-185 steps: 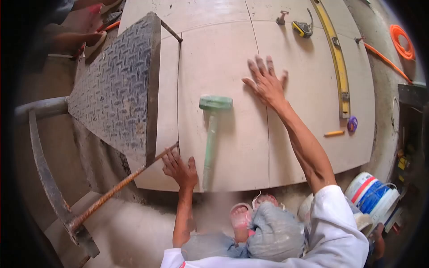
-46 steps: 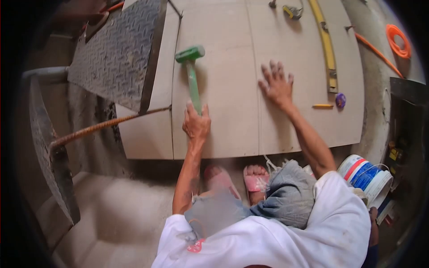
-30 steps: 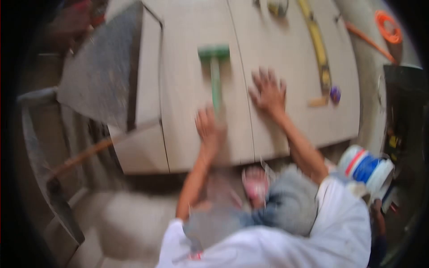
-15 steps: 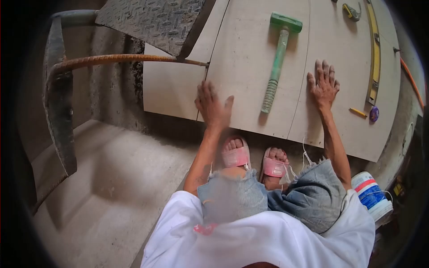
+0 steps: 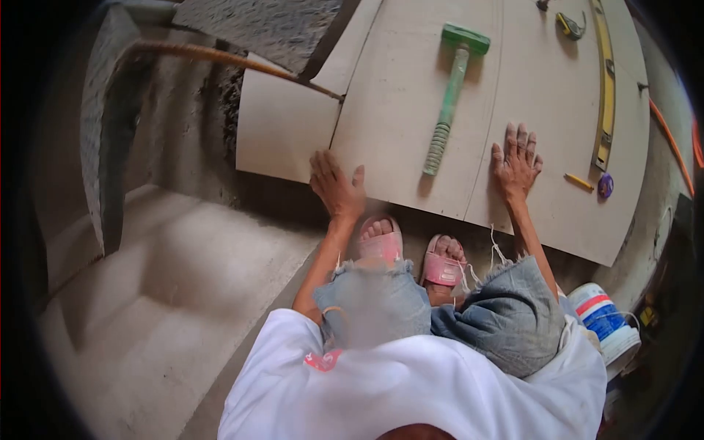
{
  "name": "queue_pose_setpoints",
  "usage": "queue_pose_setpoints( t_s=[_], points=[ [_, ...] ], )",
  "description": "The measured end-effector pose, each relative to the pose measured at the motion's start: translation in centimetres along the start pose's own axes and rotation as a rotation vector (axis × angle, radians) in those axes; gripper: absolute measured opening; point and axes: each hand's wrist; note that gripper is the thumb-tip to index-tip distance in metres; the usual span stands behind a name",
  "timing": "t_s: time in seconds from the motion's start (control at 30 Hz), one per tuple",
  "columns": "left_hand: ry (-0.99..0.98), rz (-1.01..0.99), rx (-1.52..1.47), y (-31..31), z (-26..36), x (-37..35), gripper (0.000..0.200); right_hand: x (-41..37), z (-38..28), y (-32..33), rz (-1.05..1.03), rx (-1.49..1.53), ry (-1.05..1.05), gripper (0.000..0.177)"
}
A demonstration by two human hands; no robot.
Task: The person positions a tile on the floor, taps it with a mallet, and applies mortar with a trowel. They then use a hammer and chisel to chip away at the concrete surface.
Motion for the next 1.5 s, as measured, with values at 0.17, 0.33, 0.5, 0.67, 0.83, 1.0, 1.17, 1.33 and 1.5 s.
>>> queue_pose_setpoints(
  t_s=[0.17, 0.33, 0.5, 0.67, 0.83, 1.0, 1.17, 1.33, 1.5],
  points=[
    [0.023, -0.074, -0.059, 0.6, 0.9, -0.5, 0.078, -0.4, -0.1, 0.2, -0.049, -0.066, -0.006, 0.061],
    [-0.263, -0.103, -0.202, -1.2, 4.8, 2.2, 0.076, -0.9, 0.1, 0.4, -0.093, -0.105, -0.005, 0.061],
    [-0.257, -0.005, -0.189, -5.8, 7.1, 12.4, 0.077, -0.4, -0.8, 1.9, -0.101, -0.014, -0.035, 0.06],
    [-0.165, -0.091, -0.161, -7.0, 8.6, 21.1, 0.081, 0.1, -1.0, 1.9, -0.063, -0.003, -0.031, 0.06],
    [-0.188, -0.01, -0.141, -7.2, 9.3, 19.0, 0.079, -0.2, -0.9, 2.5, -0.061, -0.005, -0.016, 0.061],
    [-0.235, -0.031, -0.175, -4.2, 9.4, 13.6, 0.074, -0.4, -1.0, 2.9, -0.135, -0.016, -0.01, 0.063],
    [-0.226, -0.028, -0.148, -3.1, 7.0, 7.0, 0.07, -0.1, 0.1, 2.4, 0.026, 0.011, 0.03, 0.064],
    [-0.186, 0.081, -0.283, -1.1, 6.1, 3.2, 0.059, -0.3, -1.8, 3.5, -0.075, 0.014, -0.032, 0.061],
    [-0.295, 0.086, -0.564, -2.1, 10.9, 7.2, 0.055, -0.5, -1.5, 2.8, -0.046, -0.003, -0.011, 0.061]
  ],
)
Point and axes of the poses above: each hand's wrist, its own x-axis towards the middle knuckle, its own y-axis out of the back of the hand, z = x × y, and after that the axes turned 7 degrees about z, right-handed
